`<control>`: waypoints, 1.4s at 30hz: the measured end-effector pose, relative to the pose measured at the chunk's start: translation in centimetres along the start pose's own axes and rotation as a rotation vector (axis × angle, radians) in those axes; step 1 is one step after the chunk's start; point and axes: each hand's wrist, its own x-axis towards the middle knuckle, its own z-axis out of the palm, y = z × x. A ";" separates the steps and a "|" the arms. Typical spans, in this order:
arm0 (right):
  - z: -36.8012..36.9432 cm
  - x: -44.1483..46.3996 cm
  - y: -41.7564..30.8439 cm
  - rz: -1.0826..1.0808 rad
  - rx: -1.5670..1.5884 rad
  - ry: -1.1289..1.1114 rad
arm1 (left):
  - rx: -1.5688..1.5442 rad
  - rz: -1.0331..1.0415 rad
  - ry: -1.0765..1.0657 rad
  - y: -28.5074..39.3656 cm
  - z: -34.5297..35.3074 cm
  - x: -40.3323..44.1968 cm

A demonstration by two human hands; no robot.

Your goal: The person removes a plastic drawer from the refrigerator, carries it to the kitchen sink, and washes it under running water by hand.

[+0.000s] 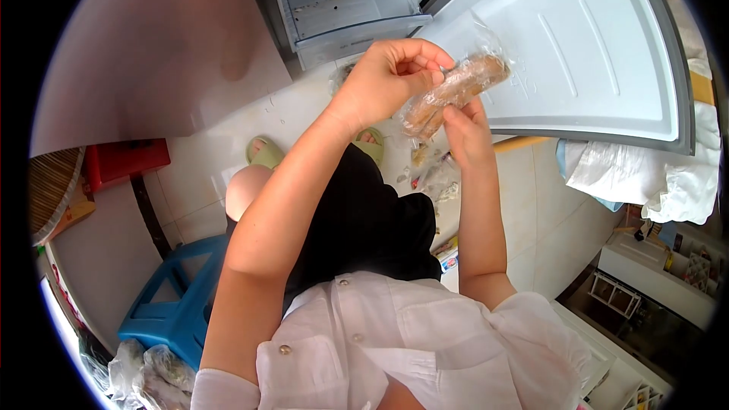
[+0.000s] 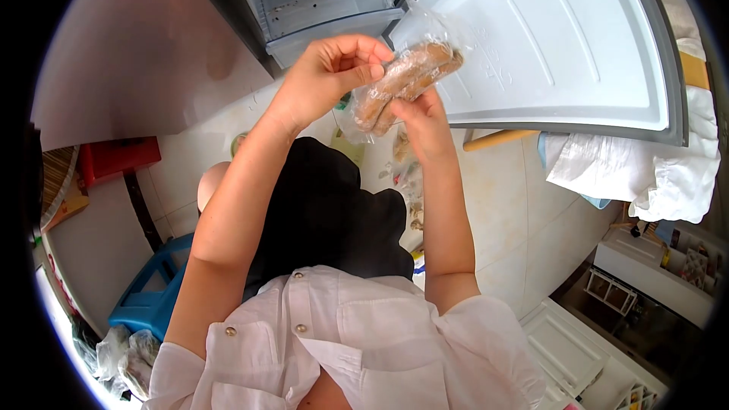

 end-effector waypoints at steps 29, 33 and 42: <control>2.7 2.1 -8.4 -0.528 -1.154 0.351 | -0.506 -0.273 0.116 -1.1 2.8 0.6; 2.1 2.4 -8.9 -0.362 -1.118 0.299 | -0.578 -0.293 0.034 -1.4 2.7 0.6; 1.7 2.3 -8.7 -0.328 -1.163 0.289 | -0.630 -0.307 0.003 -1.7 2.8 0.6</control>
